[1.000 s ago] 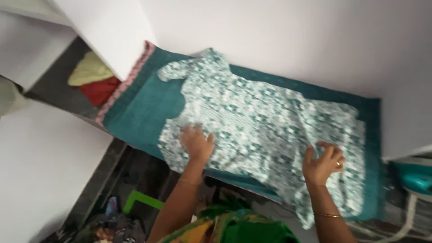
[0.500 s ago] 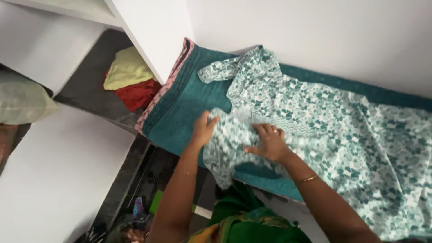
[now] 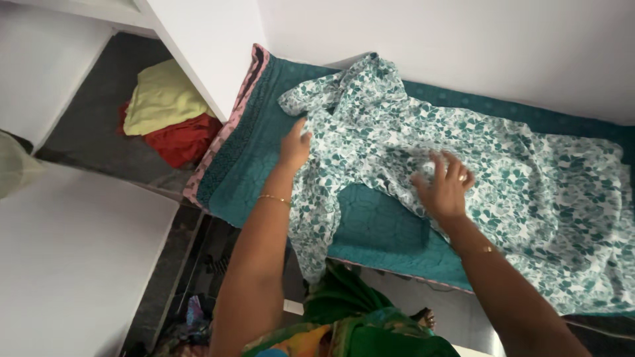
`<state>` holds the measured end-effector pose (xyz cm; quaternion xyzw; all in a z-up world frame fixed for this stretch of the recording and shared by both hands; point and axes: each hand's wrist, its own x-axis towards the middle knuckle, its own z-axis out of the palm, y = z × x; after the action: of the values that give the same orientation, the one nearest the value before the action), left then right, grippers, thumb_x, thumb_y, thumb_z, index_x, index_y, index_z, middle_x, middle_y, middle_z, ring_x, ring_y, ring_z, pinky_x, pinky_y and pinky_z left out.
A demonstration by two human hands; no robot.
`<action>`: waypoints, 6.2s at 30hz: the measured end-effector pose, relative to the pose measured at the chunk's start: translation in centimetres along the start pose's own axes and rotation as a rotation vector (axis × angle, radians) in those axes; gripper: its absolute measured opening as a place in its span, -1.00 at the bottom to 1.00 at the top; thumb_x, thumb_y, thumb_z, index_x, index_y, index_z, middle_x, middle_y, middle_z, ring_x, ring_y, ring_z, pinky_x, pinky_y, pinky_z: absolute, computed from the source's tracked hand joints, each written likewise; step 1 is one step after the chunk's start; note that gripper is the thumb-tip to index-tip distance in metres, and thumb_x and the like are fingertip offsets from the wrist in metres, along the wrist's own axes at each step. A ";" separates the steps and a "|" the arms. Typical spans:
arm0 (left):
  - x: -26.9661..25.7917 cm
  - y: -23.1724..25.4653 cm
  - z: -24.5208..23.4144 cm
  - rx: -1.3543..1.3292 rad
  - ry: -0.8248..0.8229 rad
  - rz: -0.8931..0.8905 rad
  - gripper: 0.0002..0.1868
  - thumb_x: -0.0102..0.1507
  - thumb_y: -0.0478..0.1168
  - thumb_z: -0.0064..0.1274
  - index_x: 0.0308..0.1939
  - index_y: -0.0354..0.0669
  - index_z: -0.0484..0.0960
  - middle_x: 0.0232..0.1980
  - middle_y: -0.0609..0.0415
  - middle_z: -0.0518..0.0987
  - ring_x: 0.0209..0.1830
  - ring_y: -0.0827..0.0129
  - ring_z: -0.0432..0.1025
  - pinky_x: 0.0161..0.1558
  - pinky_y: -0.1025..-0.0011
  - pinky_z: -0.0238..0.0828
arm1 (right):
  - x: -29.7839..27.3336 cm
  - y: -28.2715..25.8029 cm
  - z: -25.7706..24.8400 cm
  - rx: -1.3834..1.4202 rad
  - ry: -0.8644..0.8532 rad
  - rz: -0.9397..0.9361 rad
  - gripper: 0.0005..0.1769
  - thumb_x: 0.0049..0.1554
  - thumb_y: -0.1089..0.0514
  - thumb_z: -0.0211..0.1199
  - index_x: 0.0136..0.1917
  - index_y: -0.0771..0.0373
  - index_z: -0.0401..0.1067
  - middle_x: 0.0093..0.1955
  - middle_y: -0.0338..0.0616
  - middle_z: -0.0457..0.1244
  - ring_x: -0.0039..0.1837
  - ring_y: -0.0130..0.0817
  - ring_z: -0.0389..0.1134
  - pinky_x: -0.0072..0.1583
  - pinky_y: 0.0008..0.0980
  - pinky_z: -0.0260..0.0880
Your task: The person irons a floral-patterned dress on a teal mat, smoothing the fabric and using a steam iron to remove wrinkles. After ironing, the person folds the dress neatly and places it on a nearby shelf.
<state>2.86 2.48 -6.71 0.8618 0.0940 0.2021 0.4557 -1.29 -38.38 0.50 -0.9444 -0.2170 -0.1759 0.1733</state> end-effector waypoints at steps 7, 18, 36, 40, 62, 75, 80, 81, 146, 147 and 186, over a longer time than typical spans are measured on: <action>-9.8 11.7 -2.4 0.524 -0.075 0.229 0.12 -0.03 0.25 0.40 0.41 -0.29 0.26 0.41 -0.31 0.19 0.42 -0.25 0.05 0.31 -0.27 -0.07 | -5.2 -0.1 -2.9 -0.113 -0.261 -0.242 -0.33 -0.05 0.10 0.28 0.36 -0.07 0.33 0.34 -0.21 0.22 0.40 -0.19 0.25 0.38 0.16 0.10; -13.2 11.2 -0.9 0.492 0.099 0.236 -0.53 0.15 0.21 0.27 -0.17 -0.10 0.68 0.06 -0.14 0.53 0.15 -0.07 0.37 0.13 -0.04 0.30 | -10.3 2.0 -4.6 -0.138 -0.023 -0.156 -0.49 -0.04 0.20 0.27 0.23 0.08 0.45 0.17 -0.21 0.32 0.27 -0.16 0.31 0.31 -0.02 0.23; -5.3 -3.9 -5.4 0.393 0.375 -0.205 -0.49 0.22 0.04 0.34 -0.16 -0.45 0.66 -0.15 -0.36 0.64 -0.17 -0.24 0.54 -0.14 0.00 0.42 | -21.0 14.8 -14.4 -0.402 0.222 0.341 -0.59 -0.07 0.21 0.27 0.09 -0.02 0.52 0.12 -0.26 0.33 0.22 -0.10 0.31 0.25 0.00 0.18; -7.9 -4.8 -9.2 0.025 0.355 -0.339 -0.59 0.24 -0.06 0.23 -0.07 -0.39 0.66 -0.10 -0.21 0.67 -0.14 0.00 0.55 -0.08 0.14 0.42 | -22.0 16.5 -14.1 -0.439 0.121 0.442 -0.62 -0.05 0.21 0.30 0.05 -0.09 0.55 0.11 -0.28 0.35 0.25 -0.12 0.31 0.28 -0.02 0.21; -11.8 10.7 -8.8 -0.581 -0.171 -0.355 -0.48 0.32 -0.08 0.10 0.30 -0.23 0.42 0.18 0.09 0.57 0.11 0.36 0.44 0.12 0.34 0.40 | -18.9 29.7 -23.7 -0.073 0.638 0.387 -0.66 0.03 0.43 0.06 0.09 0.33 0.41 0.16 0.14 0.23 0.17 0.06 0.30 0.20 -0.01 0.34; -12.6 2.6 -7.5 0.367 -0.183 -0.128 -0.10 0.07 0.05 0.44 0.27 -0.48 0.41 0.17 -0.45 0.50 0.17 -0.21 0.38 0.11 0.06 0.34 | -19.2 33.0 -17.3 -0.001 -0.492 0.562 -0.55 0.04 0.12 0.20 0.20 0.01 0.59 0.02 0.12 0.45 0.05 0.12 0.49 0.10 -0.02 0.49; -9.2 8.7 -1.8 0.558 0.075 -0.063 -0.14 0.11 0.15 0.37 0.32 -0.27 0.42 0.28 -0.29 0.43 0.25 -0.19 0.33 0.25 -0.07 0.26 | -12.4 31.6 -13.9 0.069 -0.265 0.369 -0.68 0.14 0.08 0.14 0.08 0.13 0.63 0.04 0.09 0.43 0.12 0.13 0.43 0.18 0.02 0.41; -7.6 9.1 -0.4 0.526 0.055 0.022 -0.18 0.12 0.15 0.37 0.31 -0.20 0.44 0.28 -0.24 0.45 0.31 -0.17 0.33 0.31 -0.04 0.26 | -10.9 30.9 -13.5 0.000 -0.137 0.389 -0.71 0.21 0.07 0.13 0.06 0.13 0.62 0.03 0.11 0.42 0.13 0.14 0.43 0.21 0.03 0.42; -1.5 29.7 -1.2 0.087 -0.852 0.562 -0.06 0.06 0.25 0.41 0.41 -0.10 0.49 0.34 -0.13 0.56 0.34 -0.05 0.33 0.30 -0.21 -0.24 | 11.3 0.3 -15.1 0.666 -1.085 0.062 -0.10 0.22 -0.41 -0.17 0.58 0.24 0.10 0.65 0.06 -0.04 0.67 -0.04 -0.09 0.56 -0.05 -0.08; -1.5 30.4 -1.2 0.174 -0.932 0.505 -0.12 0.00 0.27 0.40 0.26 -0.12 0.58 0.21 -0.12 0.63 0.21 0.00 0.45 0.20 -0.07 0.03 | 11.1 0.2 -16.7 0.581 -1.077 0.012 -0.13 0.21 -0.39 -0.15 0.56 0.23 0.16 0.63 0.06 0.04 0.65 -0.04 -0.02 0.55 -0.05 -0.02; 5.6 22.2 -5.6 0.571 -0.468 0.347 -0.55 0.11 0.06 0.29 -0.08 -0.17 0.70 -0.06 -0.23 0.65 0.00 -0.17 0.51 0.02 0.00 0.43 | 7.3 26.0 -10.4 -0.120 -0.805 0.567 0.40 0.01 0.14 0.44 0.74 -0.12 -0.53 -0.16 0.05 0.49 0.01 -0.06 0.54 0.22 -0.07 0.49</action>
<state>4.94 -3.98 15.91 0.9794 -0.1068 0.0400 0.1664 14.42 -62.04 6.05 -0.9676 0.0094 0.2445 0.0623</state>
